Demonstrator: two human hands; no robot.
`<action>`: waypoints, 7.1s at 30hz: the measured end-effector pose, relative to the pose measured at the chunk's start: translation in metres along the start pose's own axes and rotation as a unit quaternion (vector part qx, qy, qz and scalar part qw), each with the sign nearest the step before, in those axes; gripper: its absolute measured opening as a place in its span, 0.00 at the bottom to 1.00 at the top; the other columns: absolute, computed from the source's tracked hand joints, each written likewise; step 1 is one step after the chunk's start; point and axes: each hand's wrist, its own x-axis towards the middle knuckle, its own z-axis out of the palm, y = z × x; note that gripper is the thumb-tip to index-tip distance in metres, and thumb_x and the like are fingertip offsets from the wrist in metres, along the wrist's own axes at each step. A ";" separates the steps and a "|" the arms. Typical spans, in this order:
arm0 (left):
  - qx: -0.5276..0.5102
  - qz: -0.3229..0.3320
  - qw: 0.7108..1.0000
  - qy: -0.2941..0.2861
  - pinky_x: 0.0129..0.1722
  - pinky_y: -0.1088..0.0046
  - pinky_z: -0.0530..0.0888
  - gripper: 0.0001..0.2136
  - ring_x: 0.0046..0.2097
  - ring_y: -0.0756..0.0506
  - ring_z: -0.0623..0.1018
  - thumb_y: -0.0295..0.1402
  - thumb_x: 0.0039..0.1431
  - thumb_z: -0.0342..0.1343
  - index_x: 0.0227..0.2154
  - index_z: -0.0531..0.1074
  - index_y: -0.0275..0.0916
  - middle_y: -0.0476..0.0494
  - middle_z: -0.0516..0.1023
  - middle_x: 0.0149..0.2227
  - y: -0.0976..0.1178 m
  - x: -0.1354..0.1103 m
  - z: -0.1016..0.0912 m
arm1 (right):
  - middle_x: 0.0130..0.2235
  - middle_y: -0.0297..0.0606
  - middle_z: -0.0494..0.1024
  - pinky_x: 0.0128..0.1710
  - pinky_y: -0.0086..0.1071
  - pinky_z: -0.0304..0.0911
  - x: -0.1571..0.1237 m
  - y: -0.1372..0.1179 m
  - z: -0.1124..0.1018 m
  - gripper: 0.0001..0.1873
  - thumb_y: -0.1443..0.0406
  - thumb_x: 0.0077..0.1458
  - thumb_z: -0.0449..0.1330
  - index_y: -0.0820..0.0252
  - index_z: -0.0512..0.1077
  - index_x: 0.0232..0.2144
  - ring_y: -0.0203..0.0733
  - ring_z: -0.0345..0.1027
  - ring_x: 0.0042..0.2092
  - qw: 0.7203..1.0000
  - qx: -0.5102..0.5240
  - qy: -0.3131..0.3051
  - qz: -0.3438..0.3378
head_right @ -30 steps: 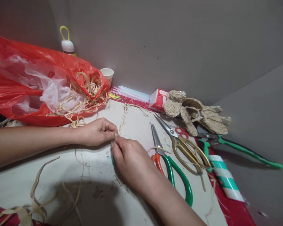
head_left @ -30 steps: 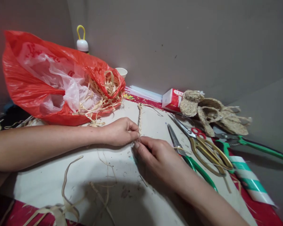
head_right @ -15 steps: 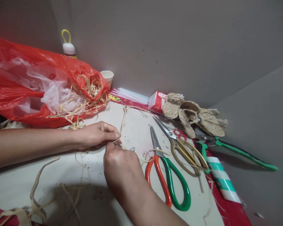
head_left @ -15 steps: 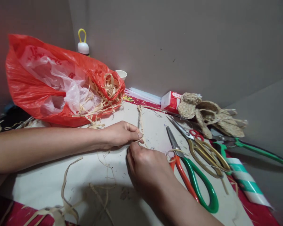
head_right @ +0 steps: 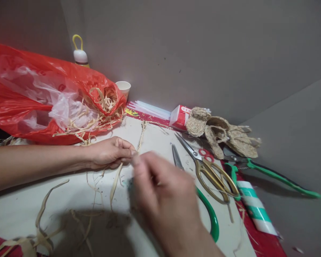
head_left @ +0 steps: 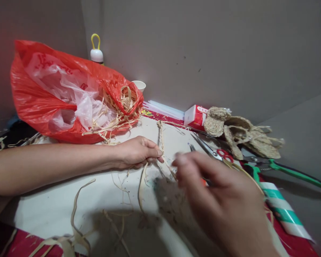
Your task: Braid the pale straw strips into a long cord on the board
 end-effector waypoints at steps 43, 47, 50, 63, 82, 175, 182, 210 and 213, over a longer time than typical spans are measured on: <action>0.257 0.108 0.959 -0.060 0.25 0.81 0.60 0.10 0.25 0.55 0.64 0.32 0.57 0.50 0.28 0.74 0.32 0.51 0.69 0.23 0.005 0.007 -0.016 | 0.17 0.22 0.50 0.15 0.23 0.35 0.031 0.056 0.018 0.15 0.59 0.56 0.52 0.58 0.57 0.20 0.28 0.36 0.18 0.823 0.381 -0.331 0.263; 0.315 0.133 0.938 -0.060 0.28 0.80 0.62 0.11 0.27 0.54 0.66 0.31 0.58 0.48 0.30 0.74 0.32 0.51 0.71 0.25 0.008 0.004 -0.015 | 0.16 0.21 0.50 0.14 0.22 0.33 0.031 0.055 0.020 0.17 0.57 0.54 0.56 0.58 0.58 0.20 0.27 0.35 0.17 0.775 0.454 -0.335 0.286; 0.348 0.142 0.925 -0.052 0.28 0.80 0.61 0.12 0.27 0.53 0.65 0.30 0.59 0.46 0.30 0.74 0.31 0.51 0.71 0.24 0.009 0.001 -0.013 | 0.16 0.20 0.51 0.14 0.22 0.32 0.031 0.052 0.022 0.17 0.57 0.52 0.58 0.59 0.60 0.19 0.26 0.35 0.17 0.762 0.477 -0.330 0.289; 0.505 0.146 0.851 0.001 0.26 0.77 0.58 0.10 0.22 0.53 0.63 0.27 0.54 0.49 0.22 0.74 0.35 0.53 0.68 0.18 0.020 -0.006 -0.007 | 0.11 0.21 0.51 0.12 0.21 0.33 0.024 0.042 0.037 0.11 0.65 0.44 0.56 0.61 0.63 0.13 0.24 0.37 0.14 0.788 0.464 -0.214 0.344; 0.810 0.253 0.526 0.049 0.20 0.72 0.64 0.08 0.24 0.45 0.73 0.20 0.48 0.47 0.31 0.66 0.32 0.41 0.73 0.24 -0.008 -0.030 0.023 | 0.13 0.21 0.51 0.13 0.23 0.32 0.021 0.044 0.039 0.18 0.66 0.43 0.60 0.59 0.55 0.12 0.23 0.37 0.14 0.725 0.565 -0.234 0.316; 0.110 -0.045 0.993 0.022 0.13 0.79 0.46 0.07 0.14 0.57 0.51 0.27 0.48 0.52 0.18 0.64 0.36 0.58 0.54 0.11 0.003 0.000 0.001 | 0.19 0.32 0.61 0.23 0.29 0.48 0.011 0.020 0.025 0.14 0.67 0.53 0.48 0.57 0.56 0.16 0.36 0.54 0.23 0.958 0.079 -0.253 0.112; -0.004 -0.086 0.996 -0.021 0.14 0.81 0.46 0.08 0.14 0.58 0.49 0.25 0.52 0.52 0.20 0.62 0.36 0.59 0.52 0.13 0.007 -0.002 -0.001 | 0.22 0.40 0.71 0.26 0.32 0.48 0.008 0.014 0.032 0.14 0.68 0.54 0.47 0.58 0.59 0.18 0.39 0.60 0.25 0.958 -0.065 -0.259 0.102; 0.025 -0.009 0.997 -0.071 0.13 0.80 0.47 0.08 0.14 0.57 0.50 0.32 0.57 0.53 0.25 0.68 0.34 0.59 0.54 0.12 -0.003 -0.005 -0.002 | 0.16 0.30 0.64 0.18 0.26 0.50 0.005 0.014 -0.017 0.21 0.57 0.56 0.53 0.59 0.63 0.15 0.32 0.55 0.19 0.912 0.260 -0.298 0.105; 0.039 0.006 0.996 -0.076 0.13 0.80 0.48 0.08 0.14 0.57 0.50 0.33 0.58 0.53 0.26 0.68 0.34 0.59 0.54 0.11 -0.003 -0.005 -0.003 | 0.21 0.32 0.69 0.19 0.25 0.55 0.025 0.041 0.000 0.16 0.54 0.53 0.59 0.60 0.69 0.24 0.32 0.60 0.22 0.928 0.290 -0.062 0.227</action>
